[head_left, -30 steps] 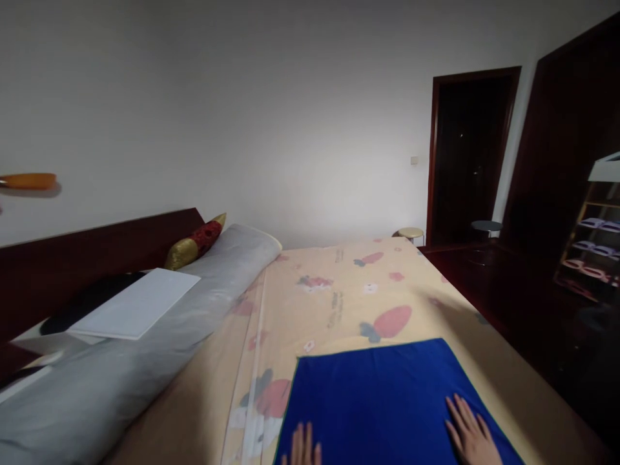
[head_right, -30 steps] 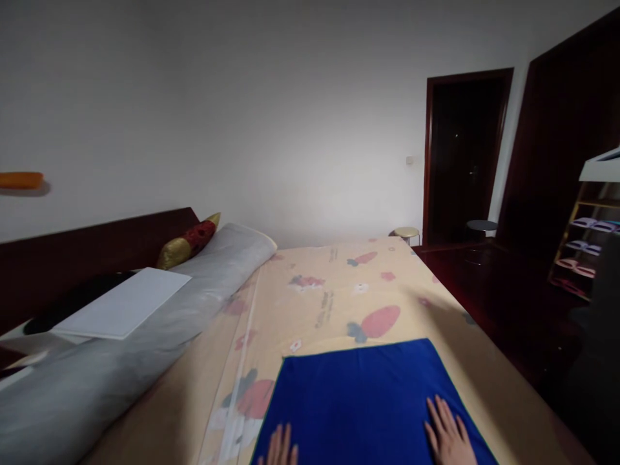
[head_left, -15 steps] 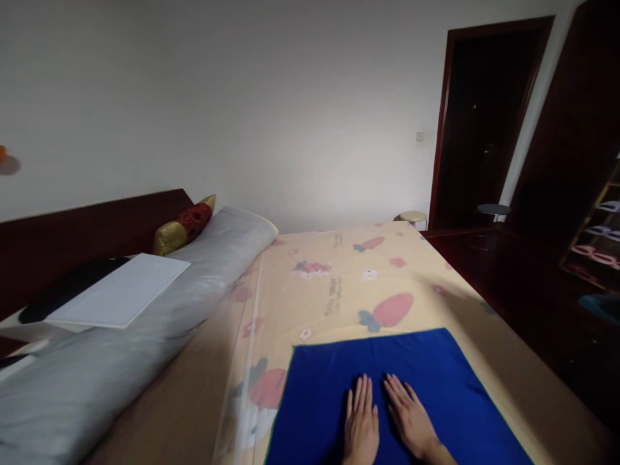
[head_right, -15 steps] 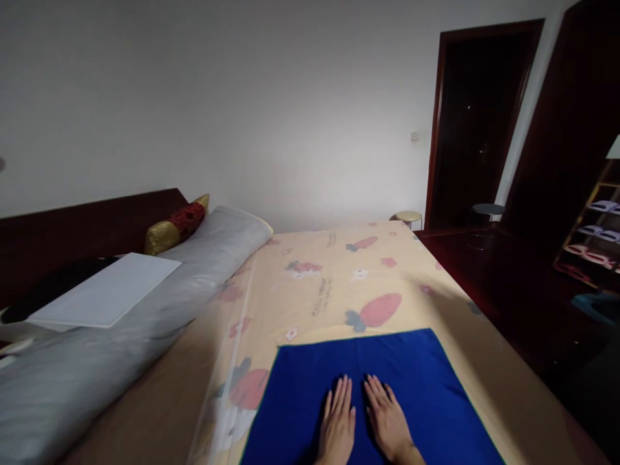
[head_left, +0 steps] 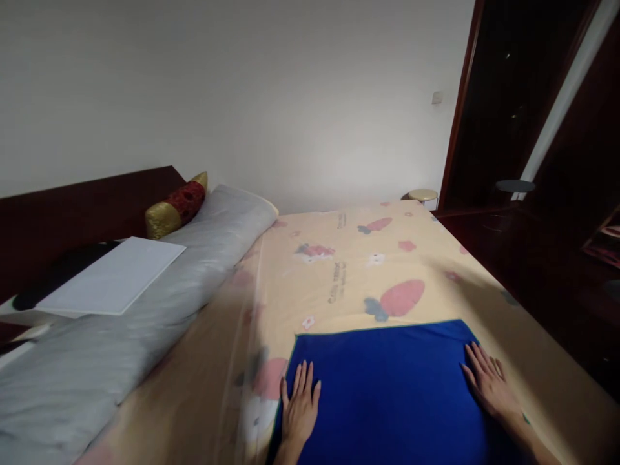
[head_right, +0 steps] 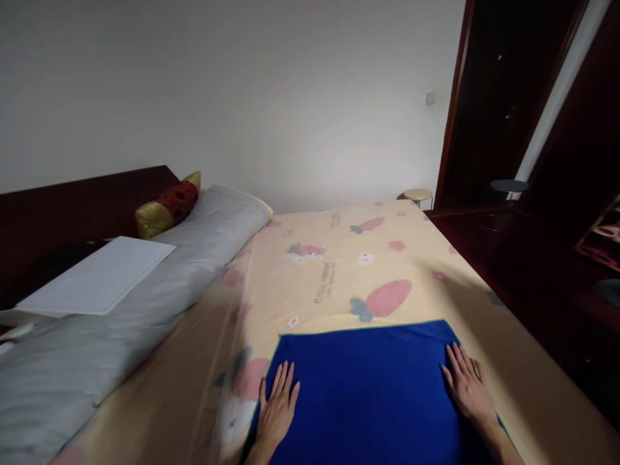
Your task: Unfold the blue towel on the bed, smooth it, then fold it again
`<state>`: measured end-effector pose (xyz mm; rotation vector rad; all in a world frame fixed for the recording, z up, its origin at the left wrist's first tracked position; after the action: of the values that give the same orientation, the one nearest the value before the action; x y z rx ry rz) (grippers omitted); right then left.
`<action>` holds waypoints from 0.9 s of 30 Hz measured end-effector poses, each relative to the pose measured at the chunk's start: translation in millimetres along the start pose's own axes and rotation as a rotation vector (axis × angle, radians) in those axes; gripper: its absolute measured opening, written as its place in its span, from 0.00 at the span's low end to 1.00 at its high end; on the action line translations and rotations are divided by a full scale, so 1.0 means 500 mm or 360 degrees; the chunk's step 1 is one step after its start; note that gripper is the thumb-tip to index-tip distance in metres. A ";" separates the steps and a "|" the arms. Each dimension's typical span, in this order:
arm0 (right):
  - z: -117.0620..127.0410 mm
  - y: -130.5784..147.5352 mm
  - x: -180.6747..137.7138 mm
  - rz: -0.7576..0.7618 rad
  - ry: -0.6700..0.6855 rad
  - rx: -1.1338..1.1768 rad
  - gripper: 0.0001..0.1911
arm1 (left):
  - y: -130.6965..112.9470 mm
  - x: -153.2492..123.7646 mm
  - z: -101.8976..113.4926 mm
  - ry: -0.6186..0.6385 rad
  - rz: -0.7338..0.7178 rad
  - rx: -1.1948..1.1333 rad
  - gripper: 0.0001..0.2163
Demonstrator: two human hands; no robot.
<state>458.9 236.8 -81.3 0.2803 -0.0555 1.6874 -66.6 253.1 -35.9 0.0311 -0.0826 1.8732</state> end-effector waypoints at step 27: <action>-0.031 -0.060 0.134 0.0004 0.0268 0.0053 0.35 | -0.030 0.177 -0.001 -0.0037 0.0054 0.0107 0.30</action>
<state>478.6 308.9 -85.4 0.1622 0.0976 1.7099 -78.7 341.9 -30.3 0.0981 -0.0363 1.9093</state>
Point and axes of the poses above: each hand's wrist, its own x-axis towards the middle knuckle, its own z-axis out of the back of the hand, y = z × x, the point moved 8 cm from there along x, towards the middle knuckle, and after that the axes turned 15 degrees about z, right-handed, at the moved point
